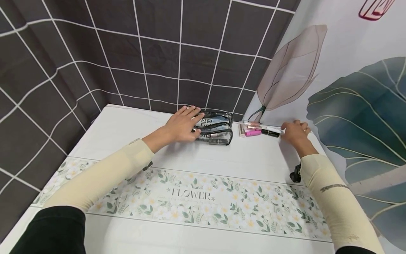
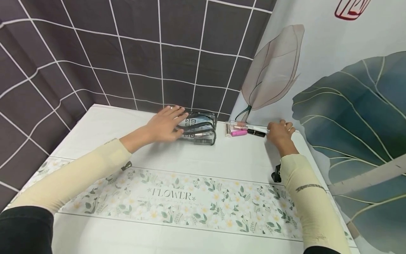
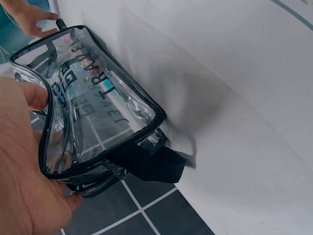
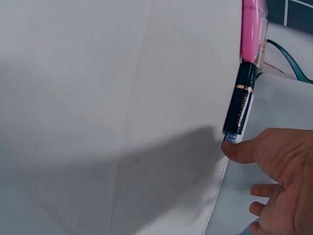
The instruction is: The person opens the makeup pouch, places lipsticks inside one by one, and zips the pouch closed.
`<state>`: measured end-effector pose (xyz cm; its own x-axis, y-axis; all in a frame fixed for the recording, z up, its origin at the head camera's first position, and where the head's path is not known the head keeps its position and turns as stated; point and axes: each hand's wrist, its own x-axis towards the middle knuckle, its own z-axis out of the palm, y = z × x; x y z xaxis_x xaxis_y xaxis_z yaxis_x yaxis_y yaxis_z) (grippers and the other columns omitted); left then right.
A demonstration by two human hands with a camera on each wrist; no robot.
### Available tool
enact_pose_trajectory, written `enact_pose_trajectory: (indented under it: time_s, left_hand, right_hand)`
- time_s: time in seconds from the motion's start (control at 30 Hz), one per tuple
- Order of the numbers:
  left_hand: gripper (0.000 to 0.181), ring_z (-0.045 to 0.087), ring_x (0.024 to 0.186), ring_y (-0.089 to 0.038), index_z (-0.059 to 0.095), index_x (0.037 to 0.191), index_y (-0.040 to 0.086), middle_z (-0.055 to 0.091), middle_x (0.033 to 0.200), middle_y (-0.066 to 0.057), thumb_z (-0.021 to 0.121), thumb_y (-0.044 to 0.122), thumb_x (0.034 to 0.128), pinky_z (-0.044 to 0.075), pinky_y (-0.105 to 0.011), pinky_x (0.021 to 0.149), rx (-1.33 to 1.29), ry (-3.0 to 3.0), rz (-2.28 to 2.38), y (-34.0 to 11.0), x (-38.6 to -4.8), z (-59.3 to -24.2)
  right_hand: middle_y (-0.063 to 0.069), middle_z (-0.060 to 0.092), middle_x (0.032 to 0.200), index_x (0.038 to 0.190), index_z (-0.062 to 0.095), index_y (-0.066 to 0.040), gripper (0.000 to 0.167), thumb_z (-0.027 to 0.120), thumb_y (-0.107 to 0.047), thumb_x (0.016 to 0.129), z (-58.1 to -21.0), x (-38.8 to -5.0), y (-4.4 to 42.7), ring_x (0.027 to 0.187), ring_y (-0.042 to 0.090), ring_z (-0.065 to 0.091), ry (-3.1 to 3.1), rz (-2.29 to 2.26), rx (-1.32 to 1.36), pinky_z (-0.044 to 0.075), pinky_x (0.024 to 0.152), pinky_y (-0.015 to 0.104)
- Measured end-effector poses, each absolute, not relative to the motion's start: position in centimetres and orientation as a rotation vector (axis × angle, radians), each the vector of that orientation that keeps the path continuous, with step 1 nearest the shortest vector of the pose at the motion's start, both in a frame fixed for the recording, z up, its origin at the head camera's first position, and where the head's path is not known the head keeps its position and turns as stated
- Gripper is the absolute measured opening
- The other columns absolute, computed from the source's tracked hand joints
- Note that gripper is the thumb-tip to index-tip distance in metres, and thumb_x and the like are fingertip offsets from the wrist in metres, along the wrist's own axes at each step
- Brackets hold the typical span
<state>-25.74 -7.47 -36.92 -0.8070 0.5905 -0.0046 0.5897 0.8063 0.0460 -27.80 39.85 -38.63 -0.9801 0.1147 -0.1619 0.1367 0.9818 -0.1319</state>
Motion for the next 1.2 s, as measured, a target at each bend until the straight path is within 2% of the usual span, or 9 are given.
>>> enact_pose_trajectory:
  time_s: [0.33, 0.83, 1.2]
  left_hand:
    - [0.076, 0.017, 0.179, -0.034, 0.028, 0.181, 0.013, 0.024, 0.19, -0.014, 0.04, 0.047, 0.1137, 0.007, -0.052, 0.148, 0.961, 2.957, 0.072, -7.3, -25.6, -36.9]
    - [0.076, 0.018, 0.179, -0.035, 0.029, 0.181, 0.013, 0.024, 0.19, -0.013, 0.041, 0.045, 0.1133, 0.008, -0.052, 0.148, 0.953, 2.966, 0.06, -7.2, -25.6, -36.5]
    - [0.076, 0.017, 0.179, -0.034, 0.028, 0.181, 0.013, 0.024, 0.19, -0.014, 0.04, 0.046, 0.1136, 0.008, -0.051, 0.148, 0.951, 2.96, 0.037, -7.3, -25.4, -36.5]
  right_hand:
    - [0.05, 0.035, 0.152, 0.14, 0.065, 0.008, 0.043, 0.069, -0.007, 0.1, -39.4, -28.2, 40.1, 0.144, 0.073, 0.022, 2.986, -0.155, 0.157, 0.018, 0.121, 0.086]
    - [0.05, 0.034, 0.153, 0.142, 0.064, 0.008, 0.038, 0.057, -0.01, 0.109, -39.6, -28.6, 40.0, 0.148, 0.075, 0.018, 2.968, -0.177, 0.221, 0.012, 0.126, 0.089]
    - [0.047, 0.04, 0.141, 0.143, 0.06, 0.009, 0.04, 0.057, -0.014, 0.11, -39.5, -28.3, 40.4, 0.144, 0.075, 0.022, 2.952, -0.24, 0.299, 0.02, 0.123, 0.089]
